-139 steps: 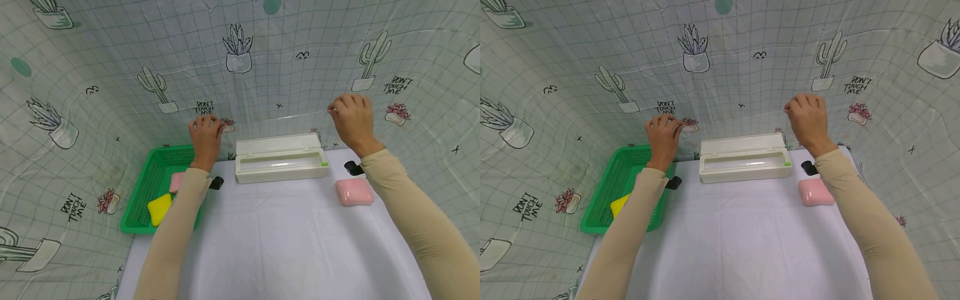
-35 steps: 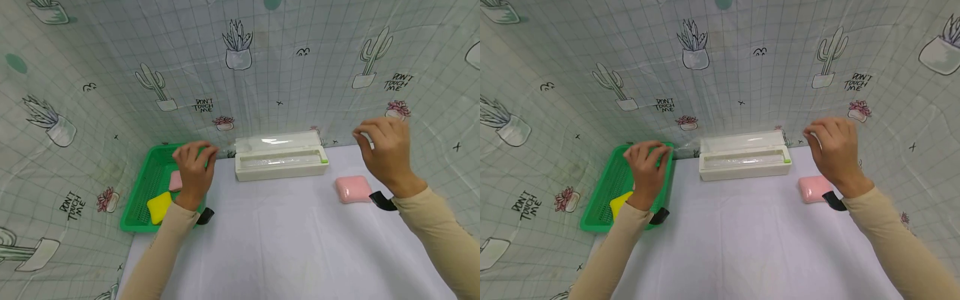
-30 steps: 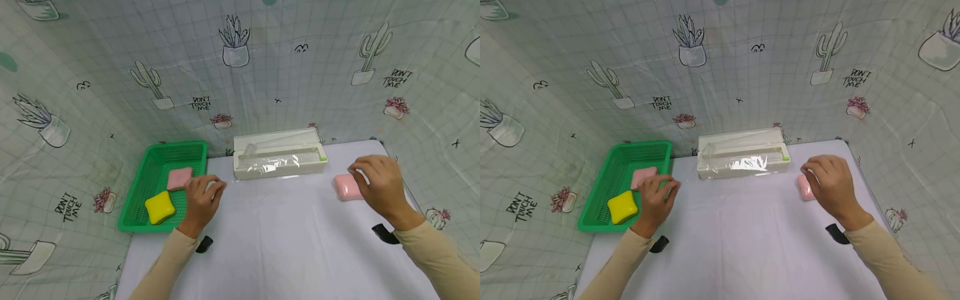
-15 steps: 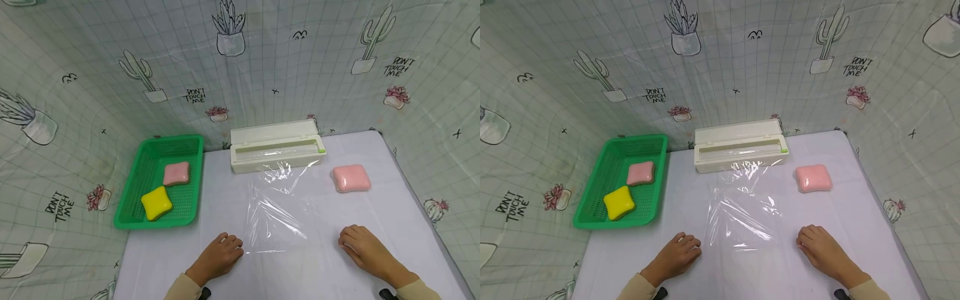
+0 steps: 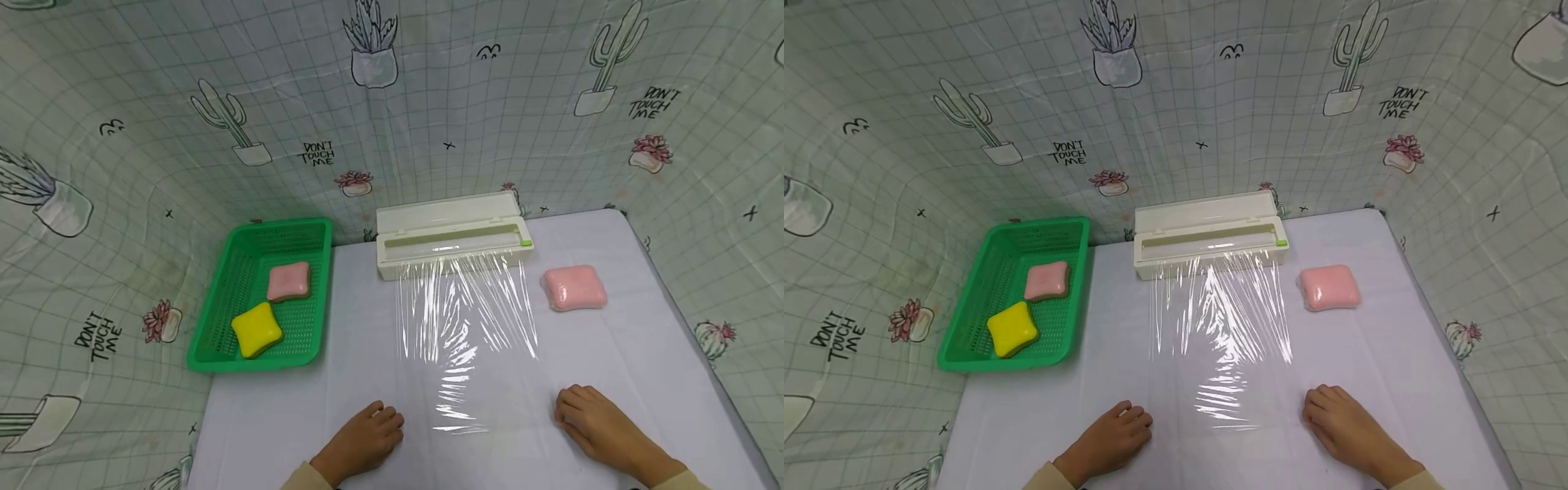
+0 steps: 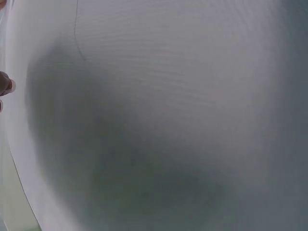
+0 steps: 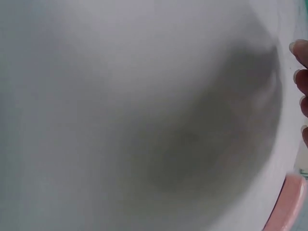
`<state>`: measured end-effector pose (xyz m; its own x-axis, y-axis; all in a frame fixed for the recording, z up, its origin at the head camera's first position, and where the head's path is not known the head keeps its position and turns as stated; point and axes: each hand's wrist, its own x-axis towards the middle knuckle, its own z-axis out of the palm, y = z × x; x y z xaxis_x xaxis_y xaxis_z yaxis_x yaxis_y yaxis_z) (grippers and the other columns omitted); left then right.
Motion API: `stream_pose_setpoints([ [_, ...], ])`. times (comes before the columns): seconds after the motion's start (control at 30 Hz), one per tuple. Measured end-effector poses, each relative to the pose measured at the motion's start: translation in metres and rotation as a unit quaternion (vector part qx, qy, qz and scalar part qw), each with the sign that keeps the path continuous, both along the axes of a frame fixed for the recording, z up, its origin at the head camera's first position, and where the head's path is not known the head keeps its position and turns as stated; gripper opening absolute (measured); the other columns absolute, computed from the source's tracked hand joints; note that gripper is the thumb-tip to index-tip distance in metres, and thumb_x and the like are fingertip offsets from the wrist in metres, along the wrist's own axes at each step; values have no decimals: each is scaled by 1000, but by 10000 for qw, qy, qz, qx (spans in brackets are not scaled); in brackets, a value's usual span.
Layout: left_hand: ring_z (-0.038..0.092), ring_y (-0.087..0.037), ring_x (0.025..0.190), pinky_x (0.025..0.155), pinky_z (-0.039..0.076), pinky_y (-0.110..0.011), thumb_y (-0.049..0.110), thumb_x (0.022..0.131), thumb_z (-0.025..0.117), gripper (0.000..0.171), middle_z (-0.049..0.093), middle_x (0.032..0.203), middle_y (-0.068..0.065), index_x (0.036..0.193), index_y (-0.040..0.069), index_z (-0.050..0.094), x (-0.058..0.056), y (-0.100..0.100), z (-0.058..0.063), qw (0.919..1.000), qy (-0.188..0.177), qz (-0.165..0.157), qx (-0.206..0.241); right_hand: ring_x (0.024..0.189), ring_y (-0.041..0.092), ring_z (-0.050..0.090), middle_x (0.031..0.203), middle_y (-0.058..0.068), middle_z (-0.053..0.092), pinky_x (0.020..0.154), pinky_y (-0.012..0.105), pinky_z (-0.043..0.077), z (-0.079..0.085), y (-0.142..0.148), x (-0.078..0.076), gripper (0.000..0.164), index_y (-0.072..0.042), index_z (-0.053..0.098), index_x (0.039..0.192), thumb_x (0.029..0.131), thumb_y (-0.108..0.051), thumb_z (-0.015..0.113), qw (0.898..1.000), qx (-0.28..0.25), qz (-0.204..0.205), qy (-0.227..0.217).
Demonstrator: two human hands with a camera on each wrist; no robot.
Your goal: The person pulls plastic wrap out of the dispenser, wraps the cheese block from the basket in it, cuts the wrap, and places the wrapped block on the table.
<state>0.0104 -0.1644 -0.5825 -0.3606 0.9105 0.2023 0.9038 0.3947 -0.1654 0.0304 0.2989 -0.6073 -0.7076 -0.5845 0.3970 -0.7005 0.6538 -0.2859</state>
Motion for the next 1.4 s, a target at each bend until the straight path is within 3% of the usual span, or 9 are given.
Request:
stream_pose_setpoints([
  [0.4,60,-6,89,88,49,-26,23,87,86,11,66,94,12,85,25,75,3,-2,-8,9990,-112,429,6,88,10,56,93,-13,60,84,28,43,-11,0,4,58,-21,69,78,115,-45,31,9984,-153,-144,531],
  [0.67,60,-6,91,88,49,-26,20,86,83,9,66,96,12,86,23,75,3,-7,-6,9995,-72,313,7,86,12,57,93,-10,62,84,27,44,-14,-2,1,58,-19,72,76,114,-47,38,9958,-543,-92,735],
  [0.83,60,-7,90,87,49,-26,21,84,84,11,66,95,11,84,22,73,2,-8,-2,9996,4,285,30,89,11,57,95,-11,63,89,27,42,-12,-3,0,57,-22,72,76,113,-50,39,9966,-619,-121,535],
  [1.1,60,-6,91,89,49,-26,26,87,86,10,67,95,12,88,24,76,5,-8,-5,9979,-422,491,88,93,11,58,98,-12,62,93,27,40,-11,-4,2,58,-25,70,75,113,-49,34,9985,-393,-23,387],
  [1.4,61,-6,93,91,51,-29,35,86,87,11,68,94,13,87,27,79,4,-10,0,9925,-981,693,207,92,12,58,97,-12,62,92,28,40,-11,-5,8,61,-25,71,74,113,-51,32,9986,-263,-129,447],
])
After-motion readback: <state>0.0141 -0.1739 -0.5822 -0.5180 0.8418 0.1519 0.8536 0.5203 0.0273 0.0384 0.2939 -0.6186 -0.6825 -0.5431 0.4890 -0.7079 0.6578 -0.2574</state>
